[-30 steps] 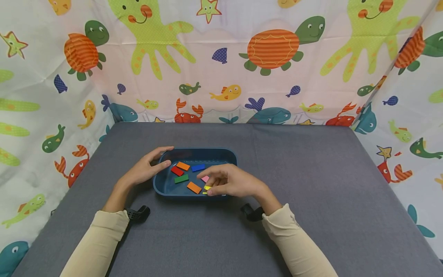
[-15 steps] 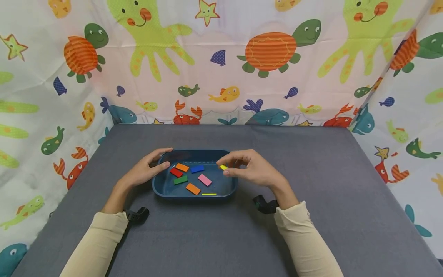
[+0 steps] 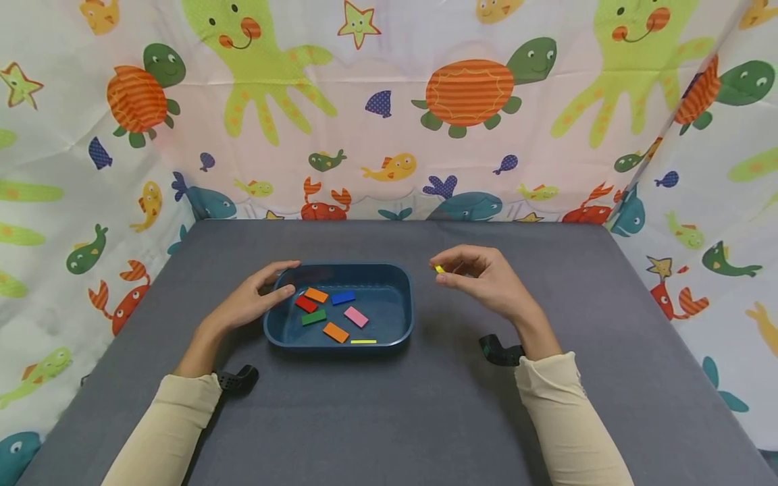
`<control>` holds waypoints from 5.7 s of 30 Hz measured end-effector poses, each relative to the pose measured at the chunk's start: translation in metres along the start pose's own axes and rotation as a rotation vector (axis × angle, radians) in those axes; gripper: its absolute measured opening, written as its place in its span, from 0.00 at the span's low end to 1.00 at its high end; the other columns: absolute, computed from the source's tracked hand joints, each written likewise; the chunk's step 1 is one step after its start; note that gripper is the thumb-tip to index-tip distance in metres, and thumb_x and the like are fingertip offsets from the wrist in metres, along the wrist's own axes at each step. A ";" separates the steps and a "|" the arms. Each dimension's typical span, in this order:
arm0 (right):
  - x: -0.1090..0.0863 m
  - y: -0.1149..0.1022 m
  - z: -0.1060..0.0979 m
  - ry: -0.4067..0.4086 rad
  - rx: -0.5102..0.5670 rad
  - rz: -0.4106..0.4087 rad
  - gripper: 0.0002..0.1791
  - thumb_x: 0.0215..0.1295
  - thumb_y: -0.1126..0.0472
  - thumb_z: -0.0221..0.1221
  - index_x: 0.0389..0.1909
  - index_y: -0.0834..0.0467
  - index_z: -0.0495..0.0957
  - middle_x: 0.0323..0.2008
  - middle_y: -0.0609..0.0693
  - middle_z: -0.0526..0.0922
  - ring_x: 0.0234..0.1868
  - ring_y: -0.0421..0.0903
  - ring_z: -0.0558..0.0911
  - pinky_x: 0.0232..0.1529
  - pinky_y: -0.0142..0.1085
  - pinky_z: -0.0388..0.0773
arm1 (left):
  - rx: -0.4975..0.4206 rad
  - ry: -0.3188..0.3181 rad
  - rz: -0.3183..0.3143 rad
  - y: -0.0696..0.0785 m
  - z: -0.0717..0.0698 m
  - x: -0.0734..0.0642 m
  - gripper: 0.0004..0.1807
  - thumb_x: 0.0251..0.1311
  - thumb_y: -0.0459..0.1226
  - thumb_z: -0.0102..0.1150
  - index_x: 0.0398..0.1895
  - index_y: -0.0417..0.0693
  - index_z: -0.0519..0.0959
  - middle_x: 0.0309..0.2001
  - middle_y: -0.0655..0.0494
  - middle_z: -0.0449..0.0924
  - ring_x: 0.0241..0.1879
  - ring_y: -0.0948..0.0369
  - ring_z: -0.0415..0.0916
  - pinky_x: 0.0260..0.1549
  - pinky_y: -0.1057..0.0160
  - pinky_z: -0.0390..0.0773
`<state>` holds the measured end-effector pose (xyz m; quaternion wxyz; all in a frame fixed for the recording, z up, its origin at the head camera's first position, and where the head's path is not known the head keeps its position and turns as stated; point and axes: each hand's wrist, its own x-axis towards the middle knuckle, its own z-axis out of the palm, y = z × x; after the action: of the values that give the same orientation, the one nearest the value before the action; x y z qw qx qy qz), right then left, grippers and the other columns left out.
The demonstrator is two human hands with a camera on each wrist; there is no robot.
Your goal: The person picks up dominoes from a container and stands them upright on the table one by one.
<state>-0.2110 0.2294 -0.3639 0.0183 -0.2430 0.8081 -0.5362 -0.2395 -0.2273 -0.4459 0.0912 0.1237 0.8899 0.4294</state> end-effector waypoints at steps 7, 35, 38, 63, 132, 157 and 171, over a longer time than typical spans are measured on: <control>-0.012 0.016 -0.009 0.047 0.037 0.044 0.14 0.65 0.65 0.67 0.51 0.63 0.83 0.46 0.40 0.88 0.43 0.43 0.86 0.43 0.32 0.84 | 0.006 0.002 0.007 -0.001 0.000 0.000 0.32 0.69 0.56 0.59 0.75 0.73 0.64 0.80 0.52 0.57 0.77 0.37 0.56 0.70 0.30 0.60; -0.022 0.075 -0.026 0.034 -0.033 0.240 0.24 0.63 0.59 0.70 0.56 0.68 0.79 0.49 0.56 0.87 0.46 0.39 0.85 0.44 0.31 0.84 | -0.010 -0.006 0.000 0.000 0.001 0.002 0.31 0.70 0.54 0.58 0.75 0.73 0.64 0.80 0.53 0.57 0.77 0.37 0.54 0.69 0.28 0.60; -0.022 0.084 -0.022 0.055 -0.027 0.239 0.23 0.63 0.60 0.70 0.54 0.68 0.79 0.49 0.58 0.87 0.46 0.39 0.85 0.43 0.31 0.85 | -0.012 -0.008 0.001 -0.001 0.000 0.002 0.31 0.70 0.54 0.58 0.75 0.73 0.64 0.80 0.53 0.57 0.77 0.37 0.54 0.69 0.28 0.60; -0.015 0.096 -0.010 -0.039 -0.027 0.254 0.20 0.62 0.64 0.70 0.52 0.68 0.79 0.48 0.65 0.85 0.44 0.38 0.85 0.43 0.29 0.84 | -0.016 -0.012 0.004 0.001 -0.001 0.001 0.32 0.70 0.56 0.58 0.75 0.72 0.64 0.80 0.53 0.57 0.77 0.38 0.54 0.71 0.30 0.59; 0.043 -0.002 0.121 -0.616 -0.096 0.012 0.42 0.55 0.50 0.76 0.70 0.55 0.71 0.57 0.57 0.83 0.56 0.55 0.84 0.59 0.51 0.81 | -0.015 -0.002 0.023 -0.003 -0.002 0.001 0.30 0.71 0.54 0.58 0.75 0.73 0.64 0.79 0.54 0.58 0.76 0.38 0.57 0.70 0.30 0.61; 0.043 -0.010 0.127 -0.780 -0.220 0.066 0.43 0.56 0.49 0.75 0.70 0.58 0.70 0.50 0.49 0.86 0.49 0.42 0.83 0.53 0.42 0.83 | -0.033 -0.013 0.021 -0.004 -0.001 0.001 0.30 0.71 0.54 0.58 0.74 0.74 0.64 0.80 0.55 0.58 0.78 0.38 0.55 0.71 0.30 0.59; 0.044 -0.008 0.123 -0.798 0.016 0.138 0.36 0.64 0.60 0.70 0.71 0.63 0.69 0.57 0.57 0.84 0.55 0.50 0.85 0.56 0.38 0.83 | -0.050 -0.014 0.028 0.000 -0.003 -0.002 0.31 0.70 0.57 0.57 0.74 0.74 0.65 0.79 0.56 0.58 0.78 0.39 0.55 0.71 0.32 0.60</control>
<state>-0.2116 0.1035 -0.3989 0.3682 -0.3771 0.7478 -0.4037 -0.2385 -0.2298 -0.4436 0.0947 0.1366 0.8764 0.4520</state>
